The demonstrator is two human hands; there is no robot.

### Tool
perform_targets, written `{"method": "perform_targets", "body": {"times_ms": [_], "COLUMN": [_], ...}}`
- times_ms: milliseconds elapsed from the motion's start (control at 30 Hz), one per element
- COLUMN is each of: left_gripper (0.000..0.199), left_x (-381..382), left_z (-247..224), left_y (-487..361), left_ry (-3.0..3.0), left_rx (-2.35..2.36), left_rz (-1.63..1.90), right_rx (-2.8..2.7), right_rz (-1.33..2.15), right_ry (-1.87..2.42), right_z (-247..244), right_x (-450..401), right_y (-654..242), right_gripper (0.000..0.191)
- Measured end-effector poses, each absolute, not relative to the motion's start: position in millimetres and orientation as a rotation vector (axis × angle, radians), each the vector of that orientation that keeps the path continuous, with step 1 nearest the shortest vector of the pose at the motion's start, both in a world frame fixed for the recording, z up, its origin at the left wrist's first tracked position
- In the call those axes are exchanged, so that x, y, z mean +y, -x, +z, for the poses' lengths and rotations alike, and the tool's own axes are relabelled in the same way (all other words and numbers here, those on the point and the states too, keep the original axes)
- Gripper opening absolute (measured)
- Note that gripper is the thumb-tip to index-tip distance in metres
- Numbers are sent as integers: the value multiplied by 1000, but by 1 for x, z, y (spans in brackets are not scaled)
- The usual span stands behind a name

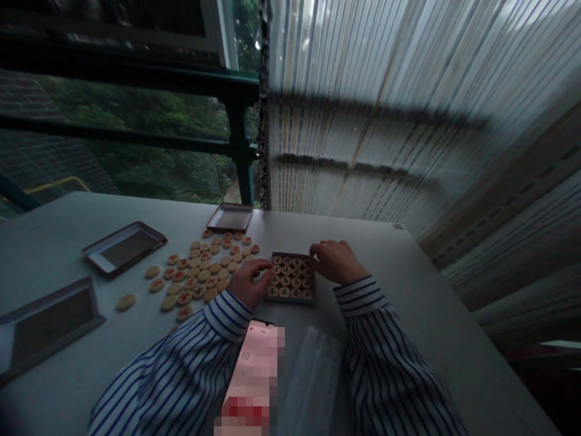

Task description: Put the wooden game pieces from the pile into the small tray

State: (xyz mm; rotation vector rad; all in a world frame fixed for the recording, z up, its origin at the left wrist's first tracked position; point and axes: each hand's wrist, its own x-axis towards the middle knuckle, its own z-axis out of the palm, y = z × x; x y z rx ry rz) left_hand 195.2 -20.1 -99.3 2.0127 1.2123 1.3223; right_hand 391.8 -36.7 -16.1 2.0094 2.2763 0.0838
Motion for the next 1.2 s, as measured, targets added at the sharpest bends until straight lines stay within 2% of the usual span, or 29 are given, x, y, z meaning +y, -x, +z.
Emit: {"method": "perform_targets", "body": {"times_ms": [467,767,1033,1200], "left_gripper": [23,28,29,29], "left_x": [-21,-36,-38,-40], "left_z": [-70,-35,-59,-73], "left_y": [-178,-111,-61,-55], "left_ry": [-1761,-1908,-1848,-1796], "left_rx": [1135,1195,1475,1610], "left_rz": [1260,1281,1541,1588], "right_rx": [2483,2733,2964,3023], "right_rz": [151,137,235,286], "right_ry": [-2061,-2191,-2305,-2328], "right_z": [-6,-21,-51,-57], "right_x": [-68,-103,-105,-106], "right_y": [-389,-376,-364,-370], "right_gripper": [25,20,16,15]}}
